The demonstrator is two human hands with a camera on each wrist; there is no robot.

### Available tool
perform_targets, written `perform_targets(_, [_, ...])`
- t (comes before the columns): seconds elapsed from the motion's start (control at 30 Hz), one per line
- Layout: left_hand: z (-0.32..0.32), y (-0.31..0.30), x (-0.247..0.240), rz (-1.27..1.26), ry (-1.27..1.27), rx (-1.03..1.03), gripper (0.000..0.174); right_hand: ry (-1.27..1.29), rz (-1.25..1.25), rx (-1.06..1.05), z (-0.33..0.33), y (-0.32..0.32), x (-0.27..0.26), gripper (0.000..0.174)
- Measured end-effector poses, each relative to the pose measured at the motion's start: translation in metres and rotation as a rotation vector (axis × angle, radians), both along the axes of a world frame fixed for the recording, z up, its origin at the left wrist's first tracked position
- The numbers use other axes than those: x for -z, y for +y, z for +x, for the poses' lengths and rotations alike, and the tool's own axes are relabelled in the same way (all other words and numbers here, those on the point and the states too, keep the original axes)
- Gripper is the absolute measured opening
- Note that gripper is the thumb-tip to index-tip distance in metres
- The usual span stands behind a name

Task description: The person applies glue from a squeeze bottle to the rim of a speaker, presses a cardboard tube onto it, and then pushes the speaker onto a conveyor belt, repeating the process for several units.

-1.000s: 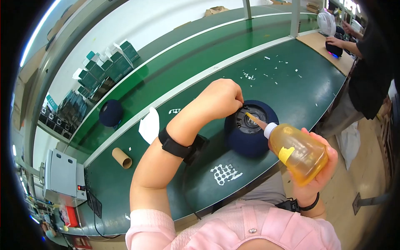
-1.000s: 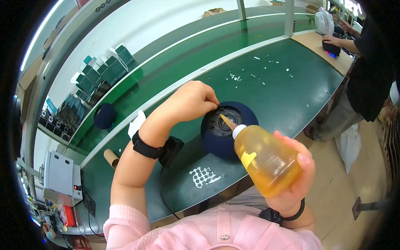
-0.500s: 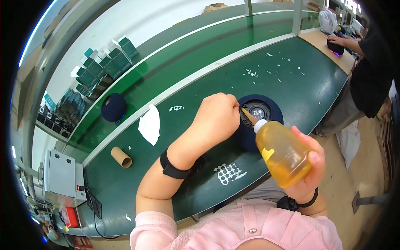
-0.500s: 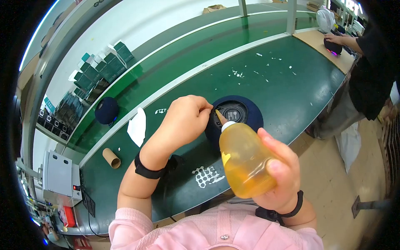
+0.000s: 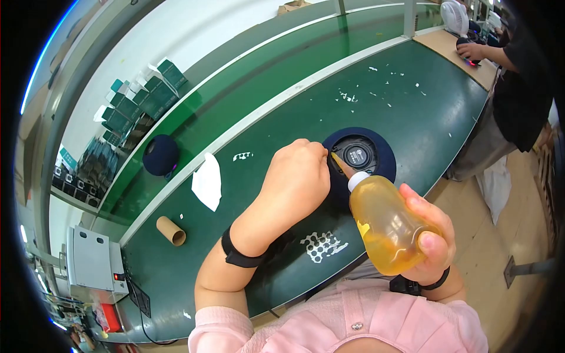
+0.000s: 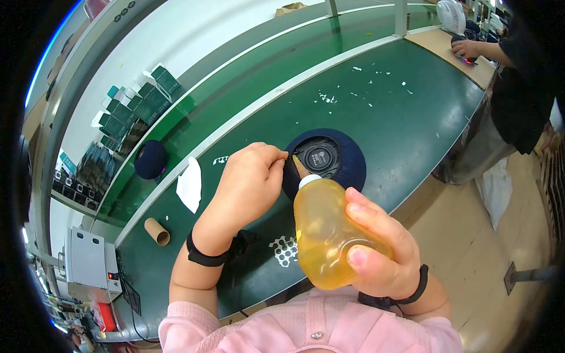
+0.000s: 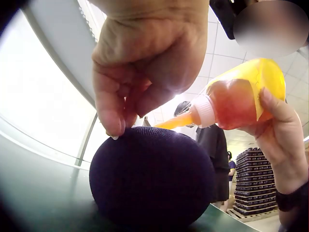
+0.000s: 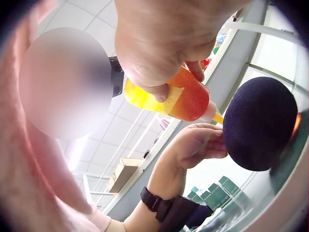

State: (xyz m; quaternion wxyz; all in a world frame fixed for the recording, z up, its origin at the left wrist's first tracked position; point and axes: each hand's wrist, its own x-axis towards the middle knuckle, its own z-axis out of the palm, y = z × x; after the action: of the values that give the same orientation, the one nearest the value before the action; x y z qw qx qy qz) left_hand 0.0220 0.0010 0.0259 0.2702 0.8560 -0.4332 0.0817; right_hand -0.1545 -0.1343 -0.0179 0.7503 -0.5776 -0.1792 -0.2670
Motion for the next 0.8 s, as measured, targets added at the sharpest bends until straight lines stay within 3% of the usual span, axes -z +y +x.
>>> perform_targets(0.1, [0.002, 0.001, 0.002, -0.01, 0.002, 0.002, 0.014, 0.016, -0.044, 0.017, -0.001, -0.005, 0.002, 0.044])
perform_targets(0.17, [0.002, 0.002, 0.002, -0.011, -0.006, 0.006, 0.014, -0.076, -0.532, 0.312, -0.001, -0.014, 0.009, 0.048])
perform_targets(0.2, [0.002, 0.002, 0.001, -0.008, 0.004, 0.0, 0.014, -0.08, -0.53, 0.313, 0.004, -0.013, 0.009, 0.048])
perform_targets(0.27, [0.002, 0.001, 0.0, -0.008, 0.009, -0.005, 0.014, -0.377, -0.657, 0.63, 0.015, -0.01, 0.007, 0.064])
perform_targets(0.3, [0.002, 0.002, 0.0, -0.017, 0.017, -0.004, 0.015, -0.38, -0.656, 0.631, 0.011, -0.011, 0.013, 0.064])
perform_targets(0.37, [0.002, 0.002, 0.002, -0.026, 0.024, -0.002, 0.015, -0.058, -0.515, 0.533, -0.002, -0.015, 0.025, 0.053])
perform_targets(0.4, [0.003, 0.002, 0.002, -0.028, 0.026, -0.005, 0.015, -0.06, -0.514, 0.535, -0.002, -0.014, 0.022, 0.053])
perform_targets(0.47, [0.003, 0.002, 0.003, -0.032, 0.027, -0.009, 0.015, -0.177, -0.558, 0.637, 0.0, -0.012, 0.015, 0.075])
perform_targets(0.57, [-0.001, 0.003, 0.003, -0.037, 0.041, -0.023, 0.015, -0.224, -0.586, 0.769, 0.007, -0.014, 0.012, 0.08])
perform_targets(0.8, [-0.009, 0.015, -0.023, 0.077, 0.102, 0.038, 0.015, -0.214, -0.625, 0.717, 0.012, -0.019, 0.006, 0.083])
